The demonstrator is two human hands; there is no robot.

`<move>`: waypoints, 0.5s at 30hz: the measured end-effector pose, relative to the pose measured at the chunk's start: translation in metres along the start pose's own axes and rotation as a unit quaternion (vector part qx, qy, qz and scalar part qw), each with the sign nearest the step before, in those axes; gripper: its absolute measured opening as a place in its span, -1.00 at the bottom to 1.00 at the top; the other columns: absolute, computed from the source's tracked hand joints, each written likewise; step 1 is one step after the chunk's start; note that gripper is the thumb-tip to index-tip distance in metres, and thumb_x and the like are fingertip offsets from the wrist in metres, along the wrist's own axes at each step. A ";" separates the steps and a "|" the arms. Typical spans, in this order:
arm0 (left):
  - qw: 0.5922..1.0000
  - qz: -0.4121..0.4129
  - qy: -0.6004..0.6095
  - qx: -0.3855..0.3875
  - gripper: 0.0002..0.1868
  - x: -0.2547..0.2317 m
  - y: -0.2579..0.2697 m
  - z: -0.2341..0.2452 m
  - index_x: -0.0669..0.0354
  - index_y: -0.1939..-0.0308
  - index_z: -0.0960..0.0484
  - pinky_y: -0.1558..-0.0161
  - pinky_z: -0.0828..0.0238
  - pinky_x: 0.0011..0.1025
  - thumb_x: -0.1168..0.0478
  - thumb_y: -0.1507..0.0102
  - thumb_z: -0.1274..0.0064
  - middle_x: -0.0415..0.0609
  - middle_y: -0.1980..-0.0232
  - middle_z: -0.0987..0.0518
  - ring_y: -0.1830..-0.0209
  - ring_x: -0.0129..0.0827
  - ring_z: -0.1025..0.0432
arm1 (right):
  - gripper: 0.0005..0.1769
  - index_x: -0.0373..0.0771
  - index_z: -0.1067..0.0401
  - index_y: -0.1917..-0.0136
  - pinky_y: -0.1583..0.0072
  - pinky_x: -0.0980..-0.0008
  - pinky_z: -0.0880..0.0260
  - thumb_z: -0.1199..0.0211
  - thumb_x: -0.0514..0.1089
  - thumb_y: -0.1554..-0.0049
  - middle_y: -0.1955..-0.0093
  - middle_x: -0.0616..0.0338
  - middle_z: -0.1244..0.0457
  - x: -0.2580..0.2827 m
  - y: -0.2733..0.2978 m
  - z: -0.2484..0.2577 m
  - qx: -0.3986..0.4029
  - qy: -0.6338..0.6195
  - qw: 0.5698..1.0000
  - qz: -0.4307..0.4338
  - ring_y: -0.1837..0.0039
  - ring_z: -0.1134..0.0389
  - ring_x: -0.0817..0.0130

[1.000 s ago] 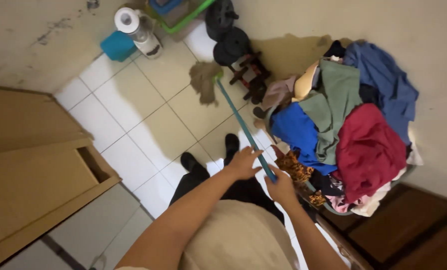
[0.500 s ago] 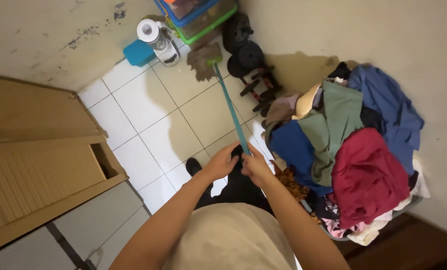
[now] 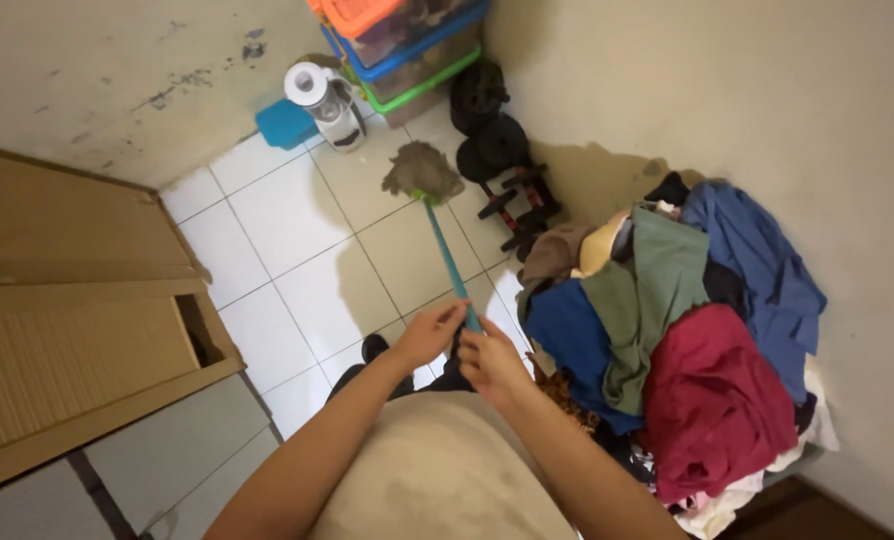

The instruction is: Mop the tiled floor and rinse the mop in a bucket of water.

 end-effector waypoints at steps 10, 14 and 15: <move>0.997 -0.038 0.007 -0.072 -0.52 0.013 -0.008 0.020 0.18 -0.40 -0.41 -0.21 -0.40 -0.30 0.13 -0.42 0.09 0.10 -0.26 -0.59 -0.19 -0.17 -0.50 | -0.50 -0.13 -0.11 -0.37 0.44 0.51 0.16 -0.02 -0.40 -0.20 0.31 0.22 -0.12 0.030 -0.127 0.001 0.025 -0.001 0.998 0.057 0.43 -0.01 0.52; 0.984 -0.131 -0.089 -0.082 -0.33 0.005 -0.004 0.024 0.14 -0.45 -0.30 -0.35 -0.30 -0.26 0.38 -0.22 0.02 0.20 -0.42 -0.39 -0.40 0.01 -0.34 | -0.43 -0.07 -0.08 -0.44 0.43 0.50 0.11 -0.06 -0.33 -0.20 0.35 0.30 -0.09 0.031 -0.078 -0.009 0.023 0.154 0.988 0.024 0.44 -0.02 0.55; 0.968 -0.182 -0.151 -0.085 -0.16 -0.004 0.006 0.023 0.13 -0.50 -0.26 -0.41 -0.21 -0.20 0.52 -0.09 0.05 0.27 -0.47 -0.30 -0.49 0.12 -0.21 | -0.43 -0.18 -0.09 -0.46 0.43 0.49 0.10 -0.12 -0.29 -0.22 0.39 0.32 -0.04 0.024 -0.056 -0.009 0.028 0.248 0.968 -0.001 0.45 -0.01 0.54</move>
Point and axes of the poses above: each hand's wrist, its own y-axis away from the middle knuckle, its own z-axis out of the back of the hand, x = y × z, the point moved 4 cm from there along -y, towards the middle knuckle
